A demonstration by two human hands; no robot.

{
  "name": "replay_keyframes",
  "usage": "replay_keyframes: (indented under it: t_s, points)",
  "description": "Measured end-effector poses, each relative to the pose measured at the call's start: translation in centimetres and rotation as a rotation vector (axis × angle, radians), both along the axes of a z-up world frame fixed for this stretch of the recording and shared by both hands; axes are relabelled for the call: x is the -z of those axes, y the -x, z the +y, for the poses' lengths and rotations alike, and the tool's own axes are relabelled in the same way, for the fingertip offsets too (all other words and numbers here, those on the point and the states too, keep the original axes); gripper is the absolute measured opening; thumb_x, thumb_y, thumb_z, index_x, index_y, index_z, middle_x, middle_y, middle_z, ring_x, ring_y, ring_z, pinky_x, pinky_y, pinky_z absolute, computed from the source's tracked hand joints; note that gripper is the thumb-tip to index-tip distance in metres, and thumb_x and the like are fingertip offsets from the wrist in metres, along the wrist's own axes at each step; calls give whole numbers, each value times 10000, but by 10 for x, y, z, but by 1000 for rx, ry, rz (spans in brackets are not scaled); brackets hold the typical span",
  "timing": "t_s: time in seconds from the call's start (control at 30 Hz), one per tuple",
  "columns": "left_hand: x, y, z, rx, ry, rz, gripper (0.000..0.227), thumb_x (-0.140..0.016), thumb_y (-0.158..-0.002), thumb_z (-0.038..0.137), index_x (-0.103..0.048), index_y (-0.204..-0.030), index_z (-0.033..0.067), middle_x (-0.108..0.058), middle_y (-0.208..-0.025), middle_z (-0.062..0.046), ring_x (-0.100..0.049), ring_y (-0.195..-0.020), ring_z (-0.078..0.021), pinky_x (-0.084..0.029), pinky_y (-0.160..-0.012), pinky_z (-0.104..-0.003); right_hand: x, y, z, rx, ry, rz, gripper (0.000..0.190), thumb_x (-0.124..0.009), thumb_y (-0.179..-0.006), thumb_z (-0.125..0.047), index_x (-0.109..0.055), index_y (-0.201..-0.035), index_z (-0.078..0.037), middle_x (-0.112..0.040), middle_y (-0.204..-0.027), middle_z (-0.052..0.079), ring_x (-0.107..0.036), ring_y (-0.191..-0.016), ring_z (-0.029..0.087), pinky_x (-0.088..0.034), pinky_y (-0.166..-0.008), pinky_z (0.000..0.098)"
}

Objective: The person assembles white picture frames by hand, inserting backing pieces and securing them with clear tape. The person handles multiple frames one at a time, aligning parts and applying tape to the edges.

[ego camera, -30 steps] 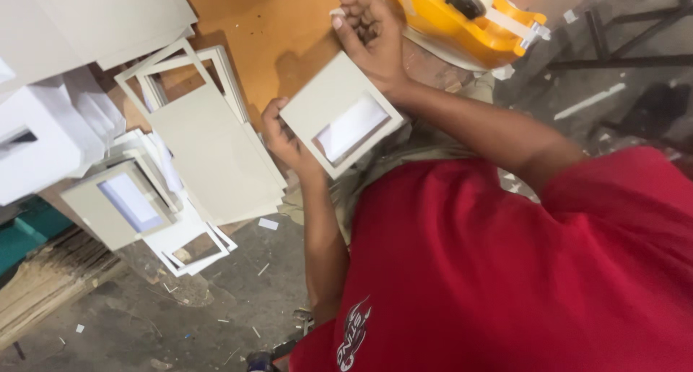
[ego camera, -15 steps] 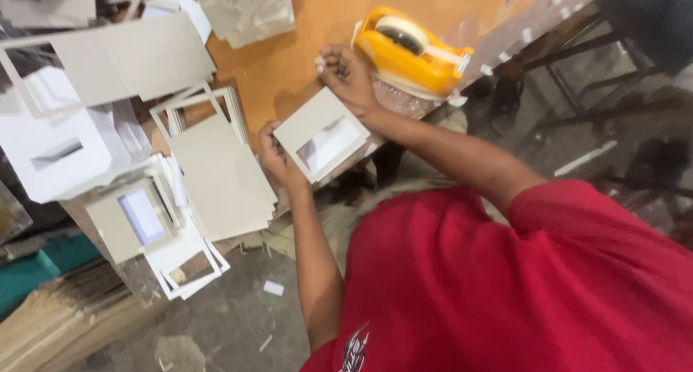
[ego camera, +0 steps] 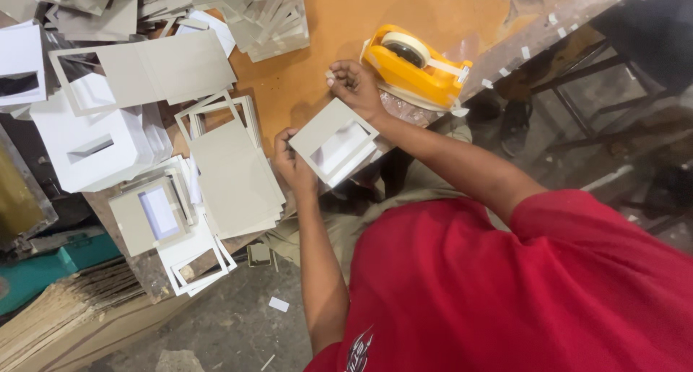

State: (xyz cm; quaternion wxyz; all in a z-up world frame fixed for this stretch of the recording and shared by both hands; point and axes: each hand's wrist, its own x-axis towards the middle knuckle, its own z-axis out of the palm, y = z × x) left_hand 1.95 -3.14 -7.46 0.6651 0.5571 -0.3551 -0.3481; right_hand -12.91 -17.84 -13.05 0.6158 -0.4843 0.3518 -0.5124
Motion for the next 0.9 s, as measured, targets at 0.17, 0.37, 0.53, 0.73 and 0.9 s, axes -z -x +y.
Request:
replay_keyframes:
  t_s: [0.17,0.37,0.53,0.73,0.9]
  points:
    - [2,-1,2,-20,-38,-20,221,-575,-980,-50,-596,-1195,-3,-633,-1097,-43,-631,-1012,-124,-528,-912,-253,-21,7,4,-85,40,-36,277,-703,-1012,-46,-584,-1259,-11,-643,-1074,10,-624,-978,76,-541,-871,222]
    - [-16,-11,4,-17,72,-247,325,-540,-966,-91,-649,-1264,-22,-636,-1250,-105,-643,-1181,-191,-511,-1075,-294,-77,31,24,-142,-502,32,126,-679,-984,-141,-684,-1073,-52,-682,-872,0,-624,-706,79,-486,-564,224]
    - [-59,-7,0,-57,-40,76,319,-639,-953,-28,-597,-1268,6,-672,-1074,-79,-657,-997,-157,-541,-922,-266,-108,54,24,-133,-181,185,126,-660,-1035,-138,-688,-1123,-54,-678,-951,-13,-640,-838,61,-532,-705,199]
    - [-134,-4,1,18,-111,-351,196,-692,-948,-42,-691,-1139,0,-749,-1022,-91,-718,-941,-138,-568,-873,-256,-151,80,32,-106,95,147,94,-648,-1037,-102,-671,-1090,-28,-597,-1167,-48,-555,-1024,28,-500,-785,198]
    - [-181,1,-3,143,135,-1164,317,-672,-842,-52,-705,-1134,65,-744,-1097,-93,-710,-1026,-269,-540,-936,-378,-179,95,40,-142,107,196,116,-679,-1054,-90,-683,-1136,-8,-671,-1033,-28,-581,-928,27,-493,-807,198]
